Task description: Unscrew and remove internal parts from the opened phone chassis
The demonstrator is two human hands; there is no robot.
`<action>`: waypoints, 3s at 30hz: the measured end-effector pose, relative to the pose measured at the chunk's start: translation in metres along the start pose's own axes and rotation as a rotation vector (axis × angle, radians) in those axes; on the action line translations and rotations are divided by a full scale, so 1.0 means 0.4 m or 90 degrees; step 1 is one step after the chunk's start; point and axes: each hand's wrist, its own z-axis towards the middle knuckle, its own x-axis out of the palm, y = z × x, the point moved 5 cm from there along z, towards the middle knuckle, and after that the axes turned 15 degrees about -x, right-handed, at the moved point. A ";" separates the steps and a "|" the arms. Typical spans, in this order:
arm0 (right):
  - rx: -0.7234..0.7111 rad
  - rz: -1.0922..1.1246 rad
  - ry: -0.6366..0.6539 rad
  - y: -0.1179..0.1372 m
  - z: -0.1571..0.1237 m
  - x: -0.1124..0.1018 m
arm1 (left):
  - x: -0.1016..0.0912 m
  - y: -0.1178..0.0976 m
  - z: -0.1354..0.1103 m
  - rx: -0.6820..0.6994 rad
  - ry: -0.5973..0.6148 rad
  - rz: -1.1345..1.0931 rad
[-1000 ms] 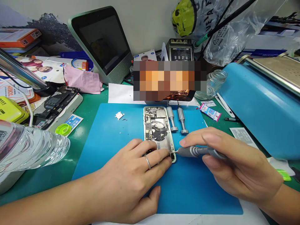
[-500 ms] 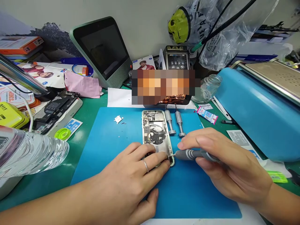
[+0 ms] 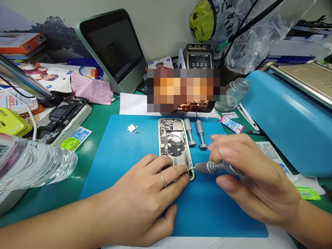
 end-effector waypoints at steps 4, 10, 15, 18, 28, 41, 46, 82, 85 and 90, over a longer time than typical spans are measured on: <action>0.005 -0.029 -0.008 0.001 -0.008 -0.005 | -0.001 -0.002 0.001 0.000 -0.005 0.002; 0.002 -0.008 -0.004 0.002 -0.001 -0.002 | -0.001 -0.003 -0.001 0.000 -0.006 0.003; 0.006 0.016 -0.007 -0.001 -0.003 0.002 | -0.001 -0.002 -0.005 0.004 -0.008 0.006; 0.010 0.003 -0.010 -0.002 -0.006 0.000 | -0.001 -0.001 -0.003 0.002 -0.009 0.008; 0.011 0.008 -0.020 -0.002 0.001 0.002 | -0.001 -0.002 -0.002 0.002 0.002 -0.006; -0.005 -0.004 0.000 0.000 0.004 0.000 | 0.002 0.000 -0.002 0.003 0.009 -0.002; -0.005 -0.027 -0.005 -0.003 0.004 -0.002 | 0.002 0.000 -0.002 0.001 0.008 -0.001; -0.001 -0.011 -0.011 0.002 0.006 0.014 | -0.006 0.008 0.001 -0.019 0.013 -0.046; 0.012 -0.011 -0.026 -0.002 0.006 0.012 | -0.005 0.009 0.004 -0.016 0.017 -0.044; 0.036 -0.011 -0.029 -0.006 -0.002 0.008 | -0.004 0.010 0.007 -0.016 0.016 -0.042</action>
